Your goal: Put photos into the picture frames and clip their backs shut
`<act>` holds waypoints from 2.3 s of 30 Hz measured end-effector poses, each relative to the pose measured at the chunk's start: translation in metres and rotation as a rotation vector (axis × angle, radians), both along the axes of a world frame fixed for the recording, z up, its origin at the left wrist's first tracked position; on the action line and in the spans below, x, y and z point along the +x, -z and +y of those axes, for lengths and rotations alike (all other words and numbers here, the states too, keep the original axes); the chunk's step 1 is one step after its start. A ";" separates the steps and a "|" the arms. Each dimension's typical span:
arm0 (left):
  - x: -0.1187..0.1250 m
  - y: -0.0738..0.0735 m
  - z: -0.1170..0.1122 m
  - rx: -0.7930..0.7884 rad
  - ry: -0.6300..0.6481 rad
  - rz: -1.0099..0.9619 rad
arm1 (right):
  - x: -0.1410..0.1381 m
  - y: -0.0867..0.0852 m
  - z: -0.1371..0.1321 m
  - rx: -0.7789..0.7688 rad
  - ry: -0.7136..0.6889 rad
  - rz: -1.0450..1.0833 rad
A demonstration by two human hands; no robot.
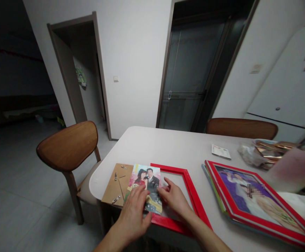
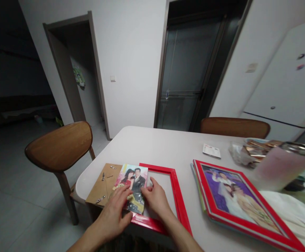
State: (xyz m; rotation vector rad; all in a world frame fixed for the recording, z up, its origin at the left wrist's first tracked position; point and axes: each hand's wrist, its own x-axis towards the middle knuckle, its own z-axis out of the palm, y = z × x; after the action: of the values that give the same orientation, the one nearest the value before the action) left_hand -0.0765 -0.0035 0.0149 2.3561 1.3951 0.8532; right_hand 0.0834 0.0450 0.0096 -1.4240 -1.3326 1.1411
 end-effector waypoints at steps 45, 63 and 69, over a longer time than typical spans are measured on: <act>-0.009 0.003 -0.008 -0.170 0.064 -0.143 | 0.071 0.000 0.006 0.338 0.123 -0.978; -0.083 0.005 -0.001 0.024 -0.242 -0.099 | -0.051 -0.017 -0.037 0.487 -0.278 -0.611; -0.005 -0.018 -0.006 -0.003 0.044 -0.125 | 0.045 -0.015 -0.060 0.375 -0.157 -0.686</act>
State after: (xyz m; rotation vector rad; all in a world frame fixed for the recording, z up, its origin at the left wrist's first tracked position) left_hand -0.0815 -0.0096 0.0326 2.2795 1.2904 0.9670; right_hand 0.1287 -0.0154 0.0242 -1.4959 -2.0357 0.4429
